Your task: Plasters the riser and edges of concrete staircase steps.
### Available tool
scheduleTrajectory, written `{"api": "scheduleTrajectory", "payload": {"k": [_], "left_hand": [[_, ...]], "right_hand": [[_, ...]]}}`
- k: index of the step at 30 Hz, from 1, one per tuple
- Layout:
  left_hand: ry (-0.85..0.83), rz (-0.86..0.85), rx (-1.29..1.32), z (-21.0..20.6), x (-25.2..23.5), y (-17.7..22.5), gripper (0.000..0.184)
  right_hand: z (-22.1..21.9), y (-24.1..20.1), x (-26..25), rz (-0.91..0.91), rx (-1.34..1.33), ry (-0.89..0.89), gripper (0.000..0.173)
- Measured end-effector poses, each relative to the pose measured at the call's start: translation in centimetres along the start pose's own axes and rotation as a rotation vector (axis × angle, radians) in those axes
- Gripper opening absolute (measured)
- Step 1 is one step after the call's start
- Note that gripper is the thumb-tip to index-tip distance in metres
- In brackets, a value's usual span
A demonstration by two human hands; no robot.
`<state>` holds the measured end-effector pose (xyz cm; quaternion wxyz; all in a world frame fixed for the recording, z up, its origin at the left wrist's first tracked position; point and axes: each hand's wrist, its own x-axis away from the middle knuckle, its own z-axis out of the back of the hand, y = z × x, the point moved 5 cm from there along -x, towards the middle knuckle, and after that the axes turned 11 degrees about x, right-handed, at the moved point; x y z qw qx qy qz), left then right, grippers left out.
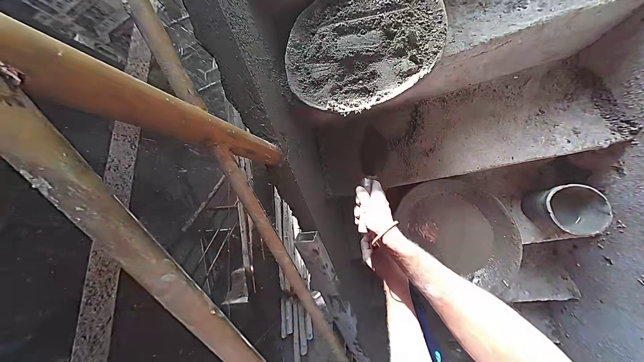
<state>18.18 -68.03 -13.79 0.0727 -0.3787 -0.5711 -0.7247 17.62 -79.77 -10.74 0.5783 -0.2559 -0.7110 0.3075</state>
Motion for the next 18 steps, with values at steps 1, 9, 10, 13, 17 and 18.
{"api": "scheduleTrajectory", "payload": {"k": [1, 9, 10, 13, 17, 18], "left_hand": [[0.012, 0.052, -0.027, -0.6, 1.3, 2.5, 0.035], [-0.055, -0.138, 0.298, -0.2, -3.6, -5.7, 0.022], [-0.043, -0.057, 0.318, -0.3, -3.7, -5.7, 0.023], [-0.024, -0.051, 0.317, -0.3, -3.7, -5.3, 0.025], [0.022, -0.08, 0.278, 0.1, -4.0, -4.4, 0.026], [0.034, -0.081, 0.28, 0.3, -4.2, -4.2, 0.026]], "right_hand": [[-2.3, -1.3, -0.7, -0.005, -0.064, -0.132, 0.025], [1.2, 0.4, -2.0, -0.159, 0.011, -0.196, 0.027], [2.3, 0.5, -2.0, -0.173, 0.008, -0.208, 0.027], [4.0, 1.3, -2.3, -0.061, -0.213, -0.486, 0.041], [4.8, 3.1, -3.7, -0.101, 0.333, -0.301, 0.035], [4.5, 2.9, -3.8, -0.137, 0.372, -0.31, 0.036]]}}
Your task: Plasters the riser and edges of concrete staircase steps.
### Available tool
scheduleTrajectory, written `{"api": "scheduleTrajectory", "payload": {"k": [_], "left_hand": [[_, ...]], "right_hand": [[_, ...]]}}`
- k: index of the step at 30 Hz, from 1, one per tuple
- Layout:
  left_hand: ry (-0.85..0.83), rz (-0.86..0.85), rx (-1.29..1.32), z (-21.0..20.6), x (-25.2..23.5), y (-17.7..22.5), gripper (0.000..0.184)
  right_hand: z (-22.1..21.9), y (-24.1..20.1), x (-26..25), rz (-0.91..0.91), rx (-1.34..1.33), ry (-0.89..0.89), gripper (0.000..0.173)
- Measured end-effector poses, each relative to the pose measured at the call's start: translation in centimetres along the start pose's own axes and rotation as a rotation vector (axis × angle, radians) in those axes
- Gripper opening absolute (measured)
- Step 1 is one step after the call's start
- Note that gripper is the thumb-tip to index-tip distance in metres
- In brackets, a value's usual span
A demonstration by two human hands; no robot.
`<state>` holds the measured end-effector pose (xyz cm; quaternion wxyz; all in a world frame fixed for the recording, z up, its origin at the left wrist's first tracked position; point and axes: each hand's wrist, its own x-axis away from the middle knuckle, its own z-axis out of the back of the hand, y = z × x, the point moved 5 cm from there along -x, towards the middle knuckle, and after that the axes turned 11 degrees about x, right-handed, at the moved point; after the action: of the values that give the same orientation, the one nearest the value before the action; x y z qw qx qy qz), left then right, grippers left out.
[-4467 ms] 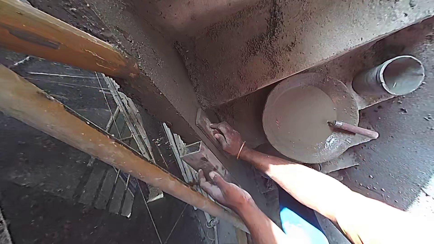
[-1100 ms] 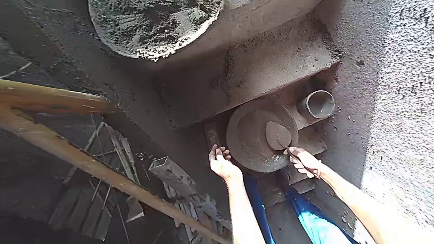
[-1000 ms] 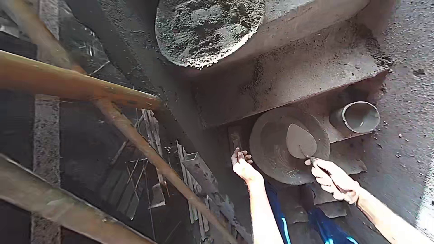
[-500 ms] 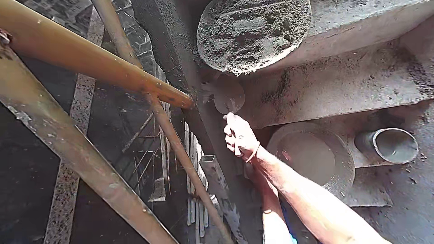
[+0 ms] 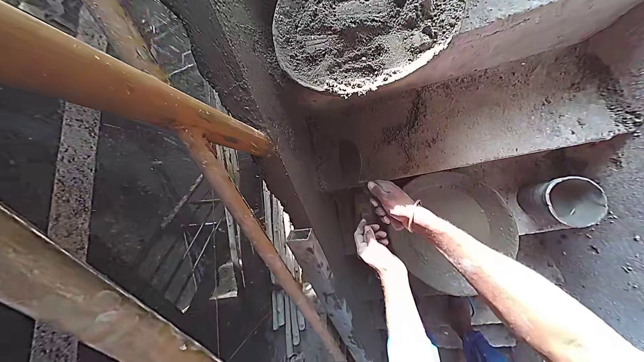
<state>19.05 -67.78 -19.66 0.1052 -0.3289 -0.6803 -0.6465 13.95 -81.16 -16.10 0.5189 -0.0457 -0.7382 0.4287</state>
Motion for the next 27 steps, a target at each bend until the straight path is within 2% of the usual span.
{"api": "scheduleTrajectory", "payload": {"k": [5, 11, 15, 19, 22, 25, 27], "left_hand": [[0.043, 0.002, 0.022, 0.9, -1.2, 0.7, 0.027], [0.027, 0.004, 0.049, 0.4, -1.8, 0.8, 0.027], [-0.003, 0.019, 0.06, -0.2, -1.8, 0.7, 0.026], [-0.029, 0.02, 0.055, -0.7, -1.9, 0.7, 0.027], [-0.041, 0.022, 0.07, -1.0, -1.9, 0.8, 0.026], [-0.058, 0.047, 0.099, -1.1, -2.0, 0.7, 0.024], [0.015, 0.029, 0.007, -1.3, -1.5, 0.8, 0.021]], "right_hand": [[-1.1, -1.3, -2.0, -0.085, -0.138, -0.162, 0.04], [-3.0, -0.6, -5.7, -0.133, -0.162, -0.244, 0.044], [-2.1, 0.4, -6.5, -0.025, -0.291, -0.402, 0.049], [-2.3, -2.8, -5.6, 0.162, -0.354, -0.482, 0.048], [-2.8, -5.8, -5.2, 0.203, -0.118, -0.288, 0.041], [-3.9, -7.8, -5.0, 0.308, 0.372, -0.043, 0.04], [-5.5, -9.8, -3.0, 0.277, 0.633, 0.0, 0.042]]}}
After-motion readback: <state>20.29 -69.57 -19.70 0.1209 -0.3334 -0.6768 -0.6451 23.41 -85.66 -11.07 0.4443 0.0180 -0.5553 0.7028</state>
